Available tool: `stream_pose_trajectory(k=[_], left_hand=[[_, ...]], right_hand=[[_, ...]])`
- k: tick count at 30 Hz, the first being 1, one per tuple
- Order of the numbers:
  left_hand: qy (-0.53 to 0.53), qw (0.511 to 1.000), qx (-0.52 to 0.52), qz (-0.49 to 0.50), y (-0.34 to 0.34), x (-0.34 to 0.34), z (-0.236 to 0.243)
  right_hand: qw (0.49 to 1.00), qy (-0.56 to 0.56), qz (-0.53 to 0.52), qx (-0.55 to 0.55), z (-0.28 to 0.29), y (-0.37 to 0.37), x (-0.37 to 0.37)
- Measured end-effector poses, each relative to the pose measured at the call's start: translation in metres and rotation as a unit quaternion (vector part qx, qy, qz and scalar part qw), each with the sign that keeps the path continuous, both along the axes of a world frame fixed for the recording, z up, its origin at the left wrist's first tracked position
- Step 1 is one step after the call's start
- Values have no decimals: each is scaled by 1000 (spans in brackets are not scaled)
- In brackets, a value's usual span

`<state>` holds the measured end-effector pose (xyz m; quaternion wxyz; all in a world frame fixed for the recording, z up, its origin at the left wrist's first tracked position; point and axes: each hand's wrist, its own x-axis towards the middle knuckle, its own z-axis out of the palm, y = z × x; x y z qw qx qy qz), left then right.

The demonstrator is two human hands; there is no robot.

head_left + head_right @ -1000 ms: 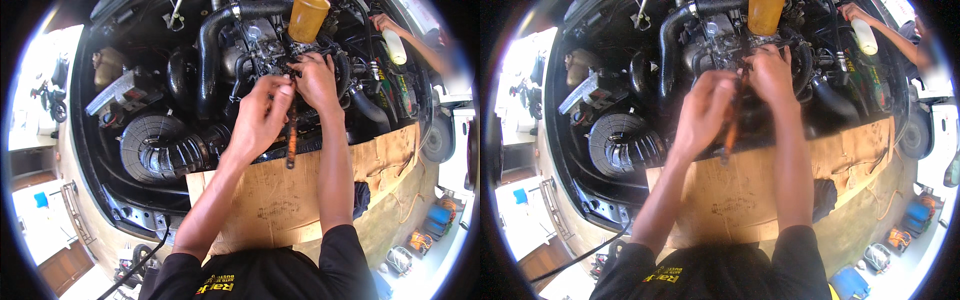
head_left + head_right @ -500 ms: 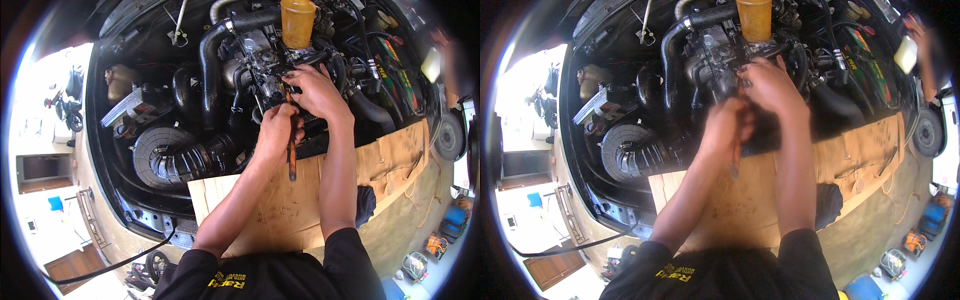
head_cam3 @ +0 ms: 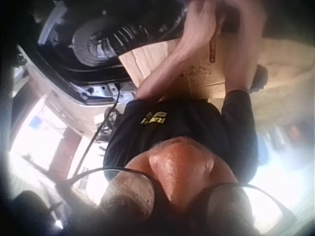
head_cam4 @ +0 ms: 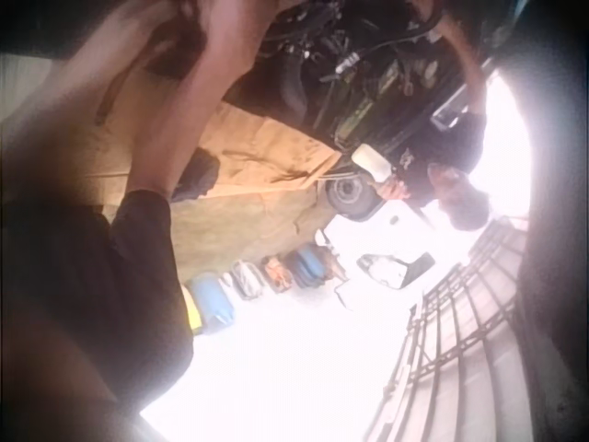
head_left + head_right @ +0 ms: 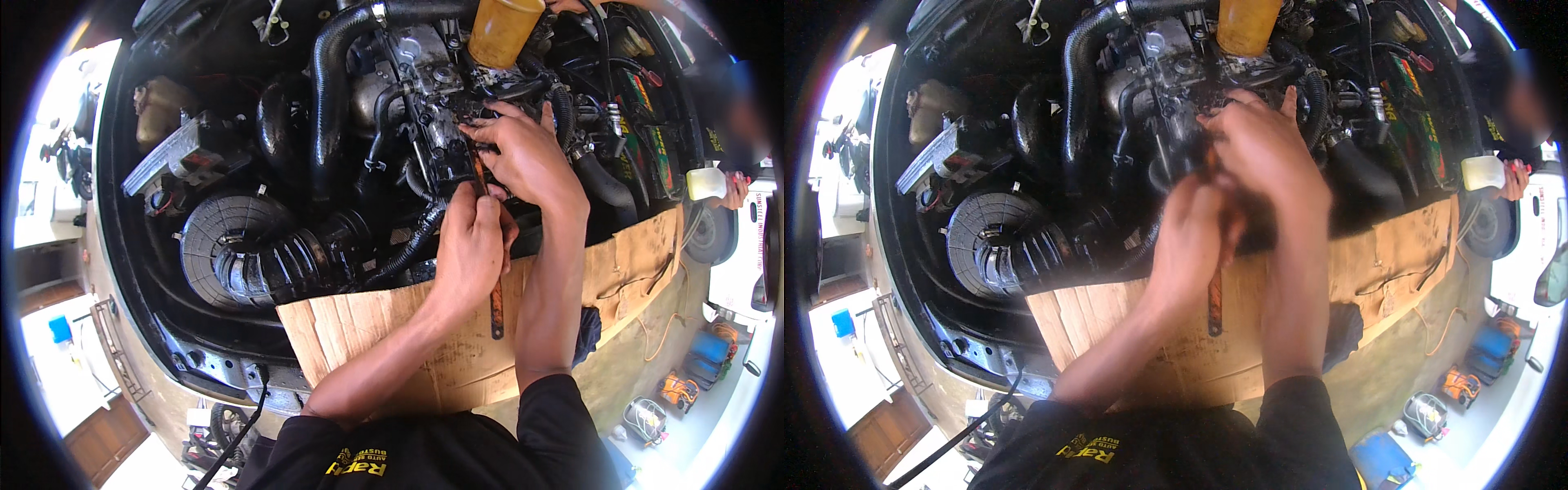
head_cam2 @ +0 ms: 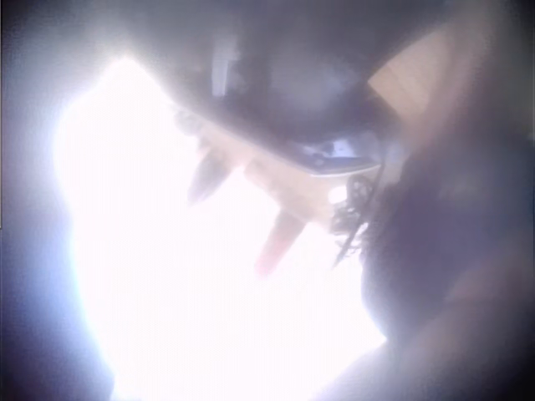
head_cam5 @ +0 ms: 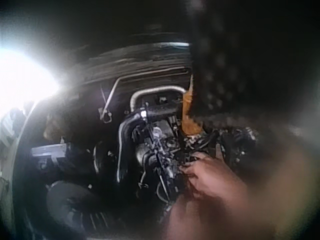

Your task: The person works inside a car engine bay, using a screwdriver to adjust components and a yellow funnel to pour liquid into the engine. The person manipulates hoses and engine parts while another person stands nearby.

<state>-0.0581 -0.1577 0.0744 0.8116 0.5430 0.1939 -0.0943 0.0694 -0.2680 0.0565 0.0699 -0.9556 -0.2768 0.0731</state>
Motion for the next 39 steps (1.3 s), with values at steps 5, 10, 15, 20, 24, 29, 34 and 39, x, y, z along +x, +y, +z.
stream_pose_trajectory(k=[5,10,15,20,24,29,34,39], left_hand=[[21,1000,-3,6,8,20,-16],[19,999,19,36,-4,8,-10],[21,999,9,32,-3,19,-14],[20,999,-19,41,-4,9,-13],[14,997,-67,24,10,24,-12],[37,999,-17,30,-1,10,-10],[16,999,-50,0,11,30,-27],[23,999,11,44,-7,13,-21]], right_hand=[[999,-18,-5,-39,-1,14,4],[999,27,-3,28,1,2,3],[1000,0,6,27,-10,5,8],[999,34,4,-16,3,4,4],[999,-25,11,46,-11,3,7],[999,34,8,-19,8,6,3],[998,-53,6,-17,-12,2,8],[1000,8,6,19,-3,0,8]])
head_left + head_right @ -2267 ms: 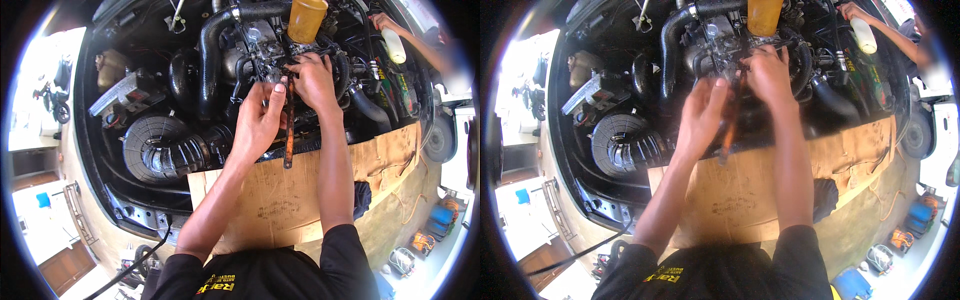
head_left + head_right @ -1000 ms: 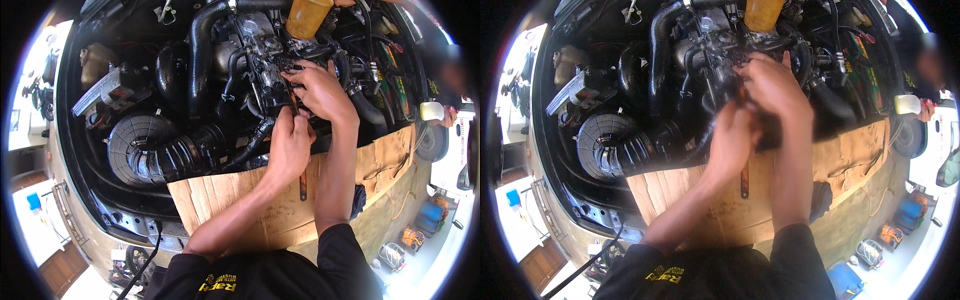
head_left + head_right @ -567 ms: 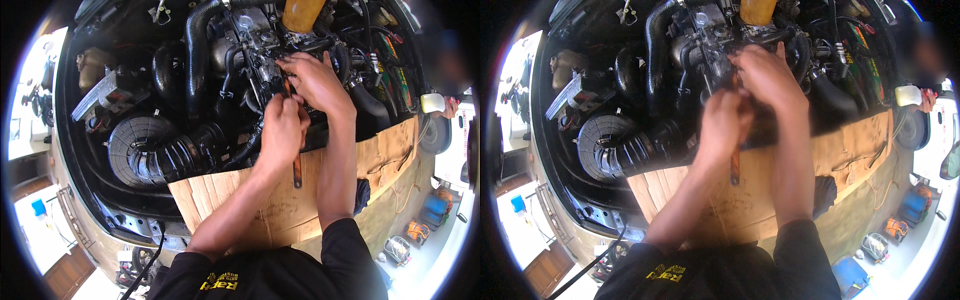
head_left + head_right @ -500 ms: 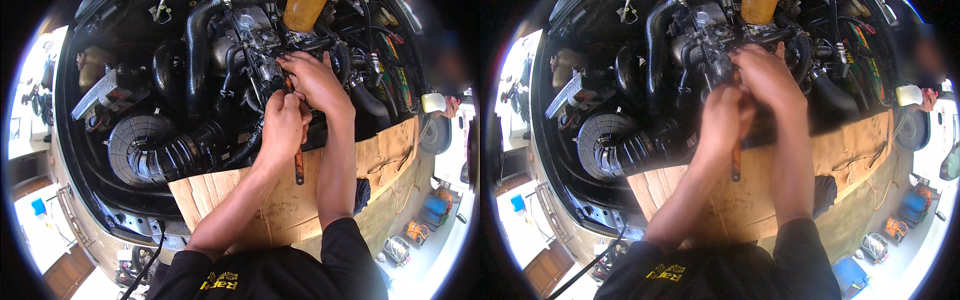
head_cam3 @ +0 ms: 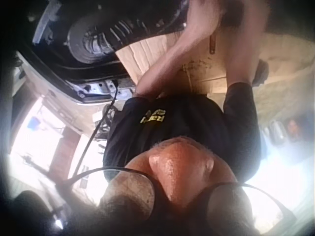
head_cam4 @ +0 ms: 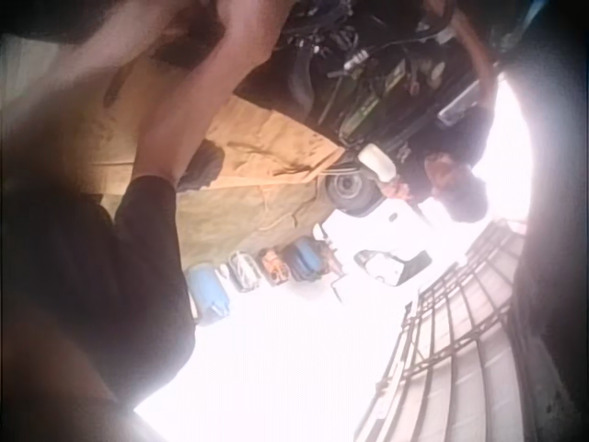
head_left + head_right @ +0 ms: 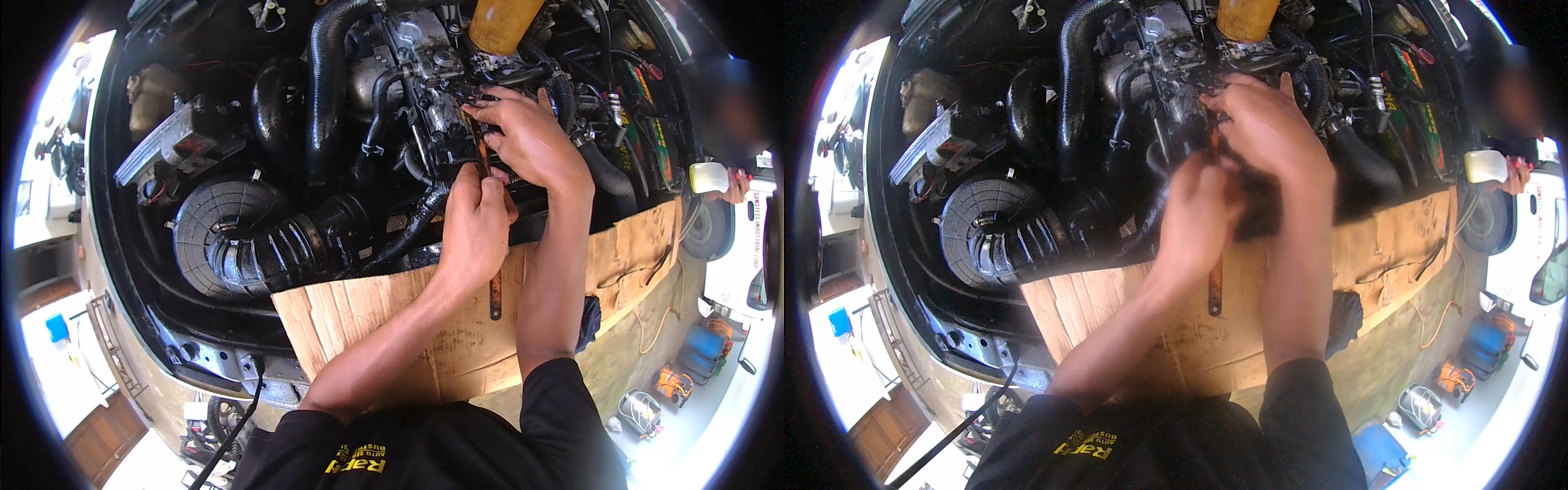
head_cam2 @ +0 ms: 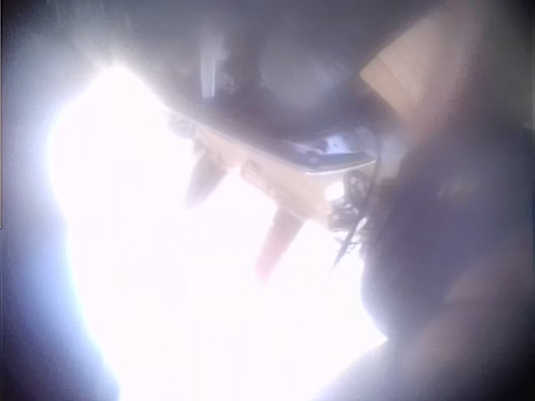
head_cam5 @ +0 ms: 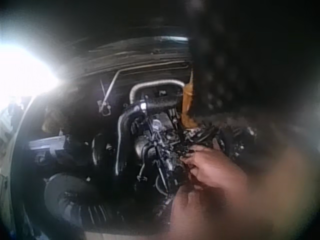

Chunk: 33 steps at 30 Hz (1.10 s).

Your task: The person works inside a car engine bay, using a screwdriver to adjust components and a yellow funnel to pour liquid into the engine. The person manipulates hoses and engine parts while another person stands nearby.

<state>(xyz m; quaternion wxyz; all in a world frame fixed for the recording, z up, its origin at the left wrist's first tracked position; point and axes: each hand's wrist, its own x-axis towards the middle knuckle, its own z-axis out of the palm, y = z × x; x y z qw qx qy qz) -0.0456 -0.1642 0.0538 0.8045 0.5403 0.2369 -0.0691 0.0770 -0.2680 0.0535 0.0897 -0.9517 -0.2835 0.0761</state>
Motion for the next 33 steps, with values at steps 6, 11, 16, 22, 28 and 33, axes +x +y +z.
stream_pose_trajectory(k=[6,11,16,22,28,33], left_hand=[[15,1000,-27,-4,5,6,6],[4,1000,-16,18,4,-1,3],[15,999,-41,10,5,-1,7],[8,994,-104,-23,18,10,-1],[13,999,-49,-1,6,0,10],[28,996,-88,7,11,9,9]], right_hand=[[1000,-20,9,9,-9,2,1],[1000,4,14,25,-12,0,4],[999,19,19,26,-8,0,3],[1000,13,2,25,-8,2,-2],[1000,20,7,-7,3,4,0],[1000,-5,5,14,-5,6,1]])
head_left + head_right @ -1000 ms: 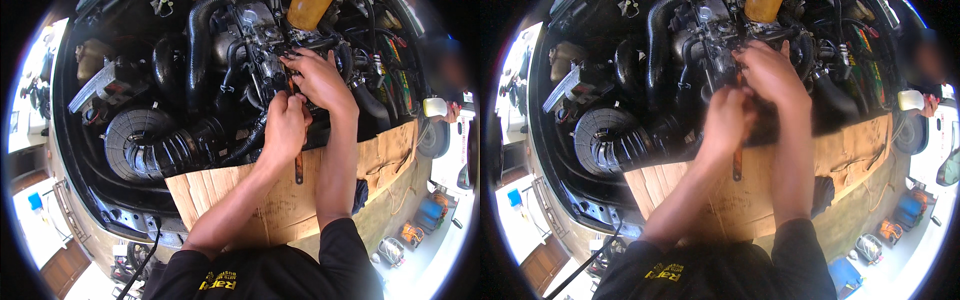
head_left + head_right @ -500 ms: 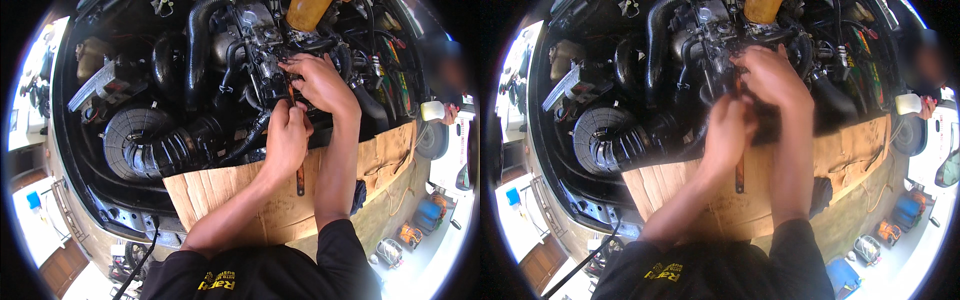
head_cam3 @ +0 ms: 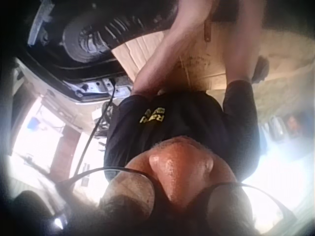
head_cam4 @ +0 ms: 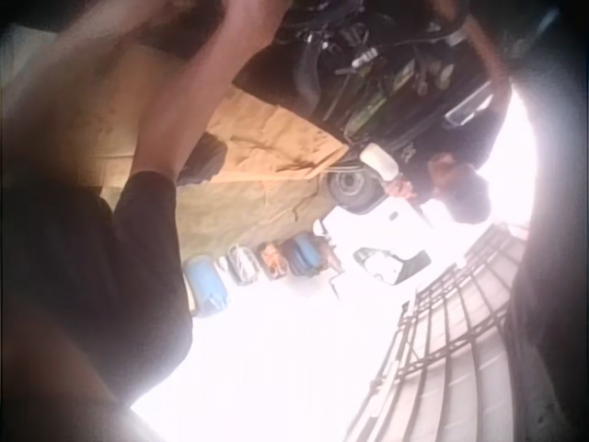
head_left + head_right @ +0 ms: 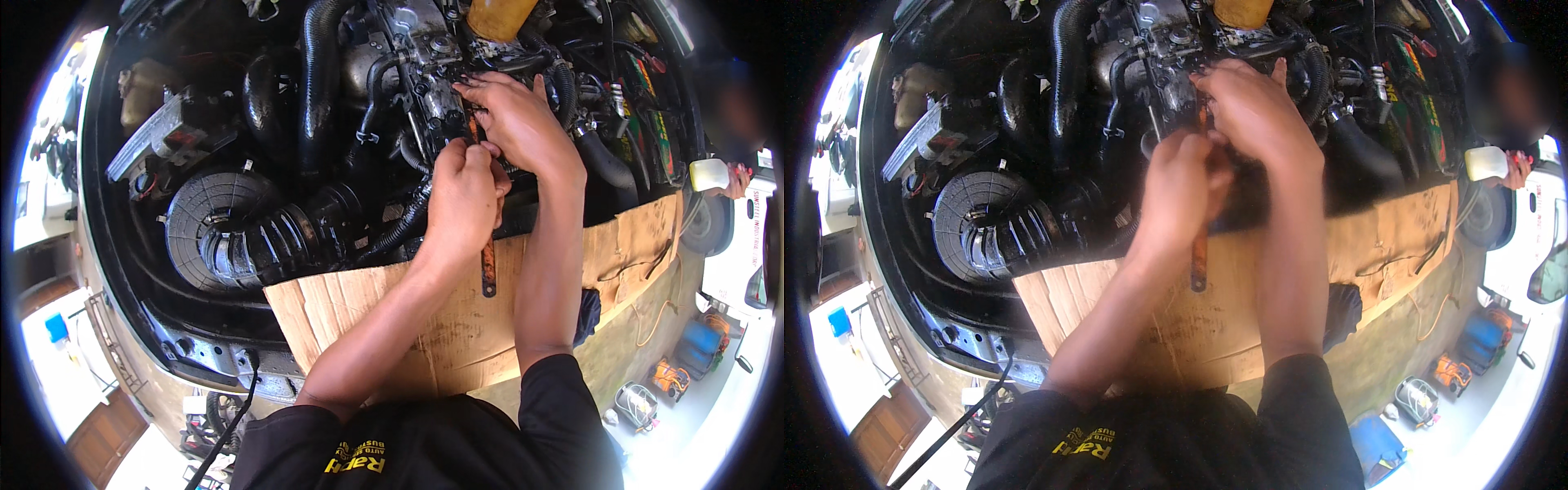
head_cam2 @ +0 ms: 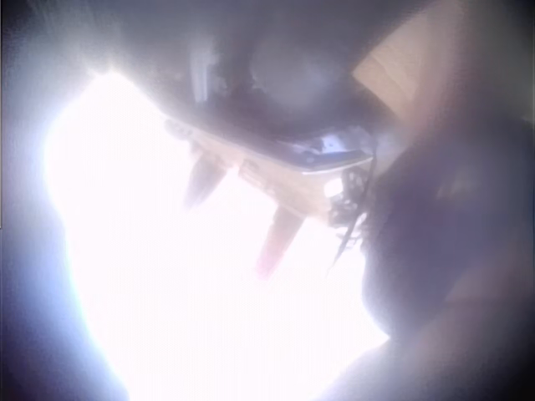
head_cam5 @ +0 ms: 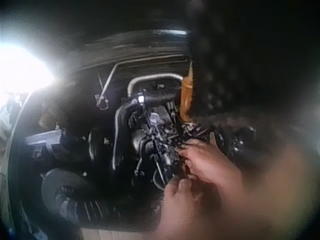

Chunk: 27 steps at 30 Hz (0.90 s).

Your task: The person works inside a car engine bay, using a screwdriver to adjust components and a yellow funnel to pour liquid into the engine. The person manipulates hoses and engine parts while another person stands nearby.

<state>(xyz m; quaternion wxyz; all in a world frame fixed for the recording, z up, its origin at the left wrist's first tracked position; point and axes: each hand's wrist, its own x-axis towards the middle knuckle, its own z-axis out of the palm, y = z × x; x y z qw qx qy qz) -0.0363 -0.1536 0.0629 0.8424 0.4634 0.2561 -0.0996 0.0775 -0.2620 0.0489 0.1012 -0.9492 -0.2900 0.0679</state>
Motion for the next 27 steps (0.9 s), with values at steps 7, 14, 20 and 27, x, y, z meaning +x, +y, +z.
stream_pose_trajectory(k=[7,14,20,27], left_hand=[[0,1000,11,-7,-1,-5,-3],[-15,997,72,29,-16,-22,-6],[3,1000,-15,7,0,-6,2],[20,999,-18,32,-7,-12,11]], right_hand=[[1000,-11,-1,10,-8,-5,-1],[999,47,25,7,-5,-9,5],[999,37,1,29,-4,-1,0],[997,70,-15,1,1,4,1]])
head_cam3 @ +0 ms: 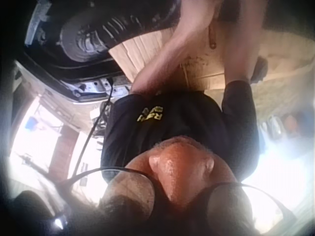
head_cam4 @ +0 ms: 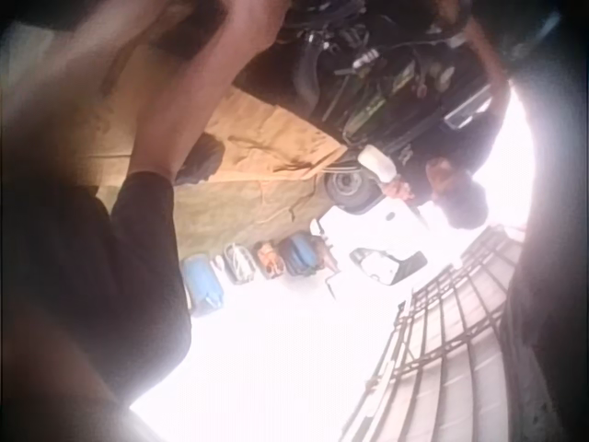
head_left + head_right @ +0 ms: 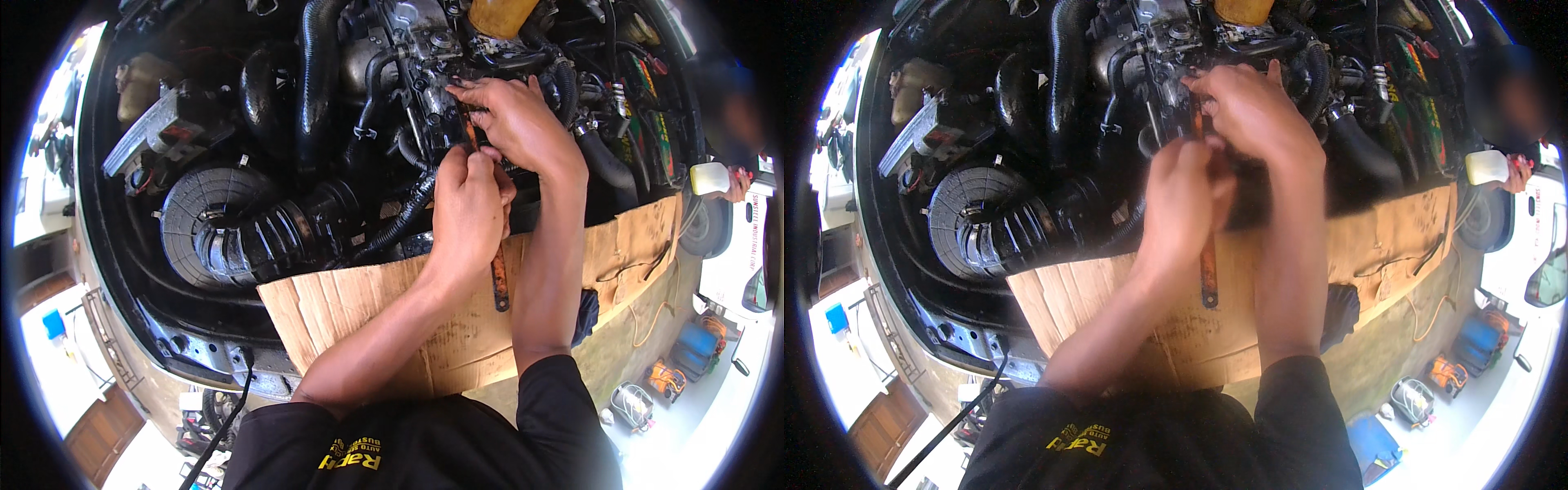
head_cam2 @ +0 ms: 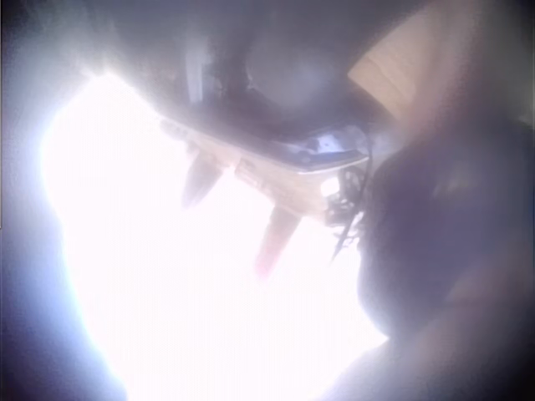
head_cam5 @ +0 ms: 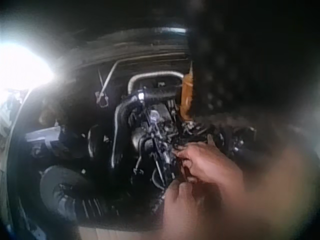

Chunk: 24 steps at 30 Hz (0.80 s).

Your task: The person works inside a car engine bay, using a screwdriver to adjust components and a yellow funnel to pour liquid into the engine. The person manipulates hoses and engine parts while another person stands nearby.

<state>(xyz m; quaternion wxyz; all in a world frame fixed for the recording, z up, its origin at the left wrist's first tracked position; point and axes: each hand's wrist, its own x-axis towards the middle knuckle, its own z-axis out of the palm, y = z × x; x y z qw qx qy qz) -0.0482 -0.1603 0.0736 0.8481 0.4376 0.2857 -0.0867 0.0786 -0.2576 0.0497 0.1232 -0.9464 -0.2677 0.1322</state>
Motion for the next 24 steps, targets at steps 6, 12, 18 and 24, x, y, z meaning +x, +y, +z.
stream_pose_trajectory(k=[6,12,18,24], left_hand=[[-41,999,29,-13,2,4,-7],[-17,999,42,-10,8,4,-5],[-27,999,15,-41,14,8,-10],[-29,998,49,-37,7,-5,-12]], right_hand=[[999,-31,-3,7,-5,1,-1],[1000,-24,16,-6,3,1,-2],[998,-61,10,-2,-8,2,0],[997,-24,28,-72,7,5,-5]])
